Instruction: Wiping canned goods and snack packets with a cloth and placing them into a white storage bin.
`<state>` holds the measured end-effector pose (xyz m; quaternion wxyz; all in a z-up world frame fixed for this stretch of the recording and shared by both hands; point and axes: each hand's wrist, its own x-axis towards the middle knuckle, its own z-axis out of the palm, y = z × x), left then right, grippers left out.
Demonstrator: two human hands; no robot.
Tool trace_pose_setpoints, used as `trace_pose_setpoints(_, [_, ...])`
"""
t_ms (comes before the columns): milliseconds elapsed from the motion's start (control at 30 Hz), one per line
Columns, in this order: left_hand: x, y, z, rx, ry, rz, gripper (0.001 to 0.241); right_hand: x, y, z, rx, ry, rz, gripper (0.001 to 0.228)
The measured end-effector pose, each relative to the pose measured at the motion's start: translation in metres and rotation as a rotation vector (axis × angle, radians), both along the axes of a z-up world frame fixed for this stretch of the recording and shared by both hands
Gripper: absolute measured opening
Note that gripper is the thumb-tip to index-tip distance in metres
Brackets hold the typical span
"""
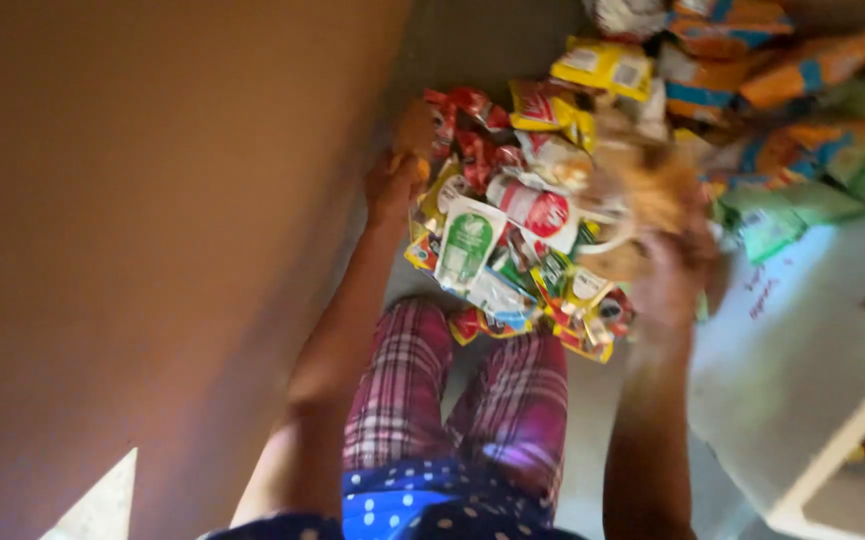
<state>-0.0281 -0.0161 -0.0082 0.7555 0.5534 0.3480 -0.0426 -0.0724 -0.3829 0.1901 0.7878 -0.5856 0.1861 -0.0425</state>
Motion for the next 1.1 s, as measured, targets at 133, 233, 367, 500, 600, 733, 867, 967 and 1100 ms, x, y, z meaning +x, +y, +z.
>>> trace_pose_setpoints(133, [-0.034,-0.073,0.142,-0.090,-0.001,-0.174,0.019,-0.020,0.053,0.011,-0.172,0.173,0.404,0.027])
trace_pose_setpoints(233, [-0.054,-0.126,0.211,-0.347,-0.265,-0.148,0.020,0.003,0.110,0.083,-0.951,-0.429,0.484,0.039])
trace_pose_setpoints(367, [-0.057,-0.153,0.288,-0.435,-0.086,-0.202,0.042,0.033,0.093,0.089,-0.582,-0.265,0.074,0.041])
trace_pose_setpoints(500, [-0.045,-0.164,0.342,-0.174,-0.266,-0.533,0.061,0.049,0.019,0.038,-0.053,-0.228,0.067,0.026])
trace_pose_setpoints(600, [-0.037,-0.173,0.357,0.022,-0.326,-0.638,0.066,0.047,0.010,0.043,0.302,-0.239,-0.023,0.026])
trace_pose_setpoints(733, [-0.043,-0.195,0.339,0.159,-0.435,-0.539,0.062,0.053,0.012,0.066,0.478,-0.191,-0.239,0.034])
trace_pose_setpoints(867, [-0.026,-0.205,0.320,-0.351,-0.477,-0.197,0.051,0.051,0.023,0.114,0.627,-0.097,-0.284,0.037])
trace_pose_setpoints(967, [-0.004,-0.216,0.293,-0.472,-0.552,-0.057,0.033,0.036,0.034,0.115,0.289,-0.073,-0.201,0.040])
trace_pose_setpoints(1100, [0.003,-0.230,0.289,-0.594,-0.546,0.062,0.040,-0.010,0.045,0.134,-0.313,-0.177,-0.093,0.044])
